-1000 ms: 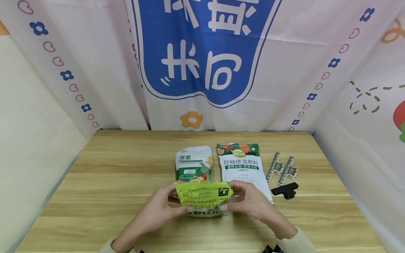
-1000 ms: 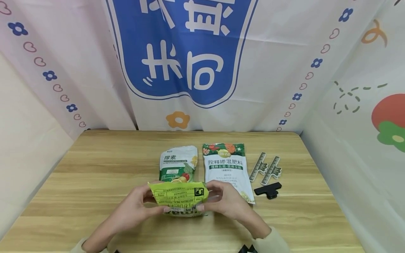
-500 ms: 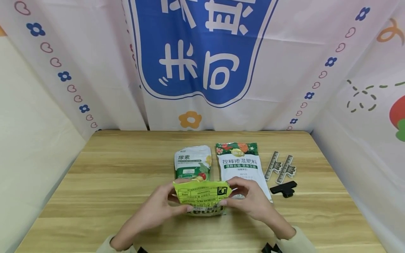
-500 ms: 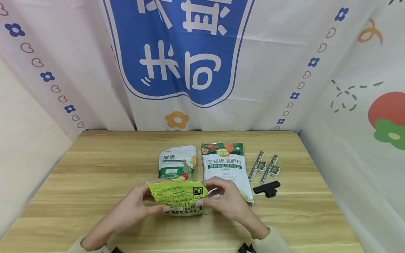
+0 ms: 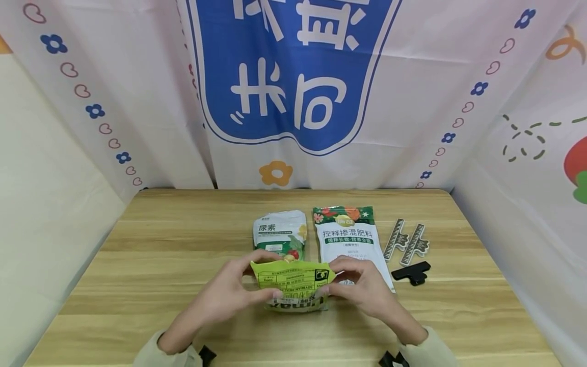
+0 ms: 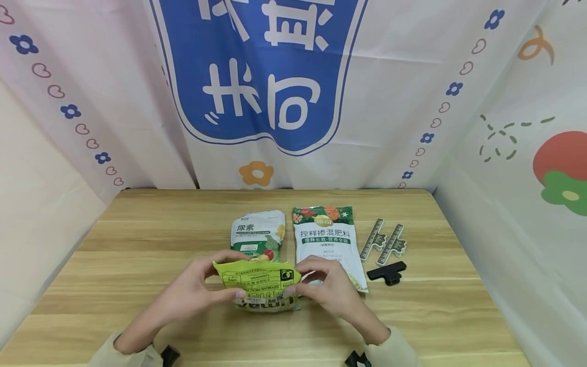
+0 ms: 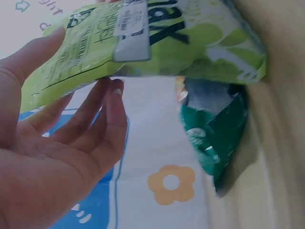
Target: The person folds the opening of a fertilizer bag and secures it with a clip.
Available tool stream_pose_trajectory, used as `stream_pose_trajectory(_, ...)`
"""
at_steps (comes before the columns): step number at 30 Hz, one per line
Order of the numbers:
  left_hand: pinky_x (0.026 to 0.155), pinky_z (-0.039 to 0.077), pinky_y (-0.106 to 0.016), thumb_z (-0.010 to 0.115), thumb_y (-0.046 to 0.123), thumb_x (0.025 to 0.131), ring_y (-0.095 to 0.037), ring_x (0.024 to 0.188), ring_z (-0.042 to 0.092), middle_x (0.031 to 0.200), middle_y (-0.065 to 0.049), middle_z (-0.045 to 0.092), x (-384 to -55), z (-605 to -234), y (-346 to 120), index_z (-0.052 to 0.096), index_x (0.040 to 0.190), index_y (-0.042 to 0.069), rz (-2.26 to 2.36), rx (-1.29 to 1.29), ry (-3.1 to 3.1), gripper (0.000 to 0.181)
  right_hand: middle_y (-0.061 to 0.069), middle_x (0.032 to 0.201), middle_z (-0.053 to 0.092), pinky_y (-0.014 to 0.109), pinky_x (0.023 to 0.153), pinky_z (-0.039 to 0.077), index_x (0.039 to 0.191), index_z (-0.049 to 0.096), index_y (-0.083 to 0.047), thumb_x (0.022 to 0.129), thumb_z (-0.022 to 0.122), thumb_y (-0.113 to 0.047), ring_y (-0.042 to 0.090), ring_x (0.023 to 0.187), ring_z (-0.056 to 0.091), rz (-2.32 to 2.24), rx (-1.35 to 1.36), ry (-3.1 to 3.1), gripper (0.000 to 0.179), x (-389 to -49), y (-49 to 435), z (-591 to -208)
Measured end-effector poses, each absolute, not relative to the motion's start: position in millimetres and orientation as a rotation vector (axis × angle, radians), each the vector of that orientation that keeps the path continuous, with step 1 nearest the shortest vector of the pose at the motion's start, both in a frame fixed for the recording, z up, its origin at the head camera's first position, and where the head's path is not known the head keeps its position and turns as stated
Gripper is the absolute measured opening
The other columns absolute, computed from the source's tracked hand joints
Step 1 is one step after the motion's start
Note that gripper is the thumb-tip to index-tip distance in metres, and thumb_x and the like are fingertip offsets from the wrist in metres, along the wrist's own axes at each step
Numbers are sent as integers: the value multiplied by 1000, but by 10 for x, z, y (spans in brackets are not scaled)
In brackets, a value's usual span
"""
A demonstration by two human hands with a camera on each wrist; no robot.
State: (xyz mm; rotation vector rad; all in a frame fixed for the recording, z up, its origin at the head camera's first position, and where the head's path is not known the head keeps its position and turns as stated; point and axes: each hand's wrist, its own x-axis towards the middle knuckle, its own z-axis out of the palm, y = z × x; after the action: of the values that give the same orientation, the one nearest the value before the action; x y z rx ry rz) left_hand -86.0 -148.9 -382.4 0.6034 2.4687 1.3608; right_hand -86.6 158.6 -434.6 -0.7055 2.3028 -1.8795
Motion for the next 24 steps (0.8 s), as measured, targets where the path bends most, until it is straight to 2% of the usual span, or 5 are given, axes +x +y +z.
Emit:
stream_pose_trajectory(5, 91, 56, -31, 80, 49, 90, -8, 103, 68, 118, 8, 75, -894, -3754, -1453, 68, 134, 21, 1278, 683, 2539, 53, 2, 103, 75, 31, 86, 63, 106, 80, -7, 86, 85, -7, 8, 93, 72, -1869, -650, 2317, 20, -862, 1581, -4325)
stream_pose_trajectory(8, 92, 56, -31, 76, 49, 94, -9, 106, 67, 121, 8, 74, -908, -3720, -1449, 69, 131, 22, 1237, 719, 2580, 47, 0, 103, 73, 30, 87, 63, 106, 78, -5, 86, 84, -5, 8, 92, 72, -1859, -585, 2314, 21, -854, 1577, -4313)
stream_pose_trajectory(15, 99, 57, -37, 76, 41, 97, -7, 107, 70, 114, 13, 77, -993, -3571, -1419, 73, 122, 26, 1191, 817, 2608, 30, 5, 103, 74, 29, 87, 63, 105, 78, -5, 86, 83, -4, 11, 92, 73, -1848, -485, 2307, 20, -855, 1585, -4307)
stream_pose_trajectory(20, 96, 57, -33, 74, 40, 98, -5, 106, 70, 111, 16, 76, -1039, -3433, -1340, 74, 109, 30, 1150, 861, 2587, 15, 7, 101, 78, 28, 83, 62, 102, 81, -9, 88, 83, -7, 11, 90, 72, -1846, -496, 2303, 15, -870, 1605, -4303)
stream_pose_trajectory(24, 93, 58, -30, 75, 40, 98, -3, 103, 70, 107, 17, 75, -1059, -3325, -1242, 72, 107, 30, 1095, 910, 2570, 14, 7, 102, 80, 27, 82, 62, 103, 81, -9, 88, 82, -9, 11, 90, 73, -1844, -489, 2294, 15, -876, 1617, -4298)
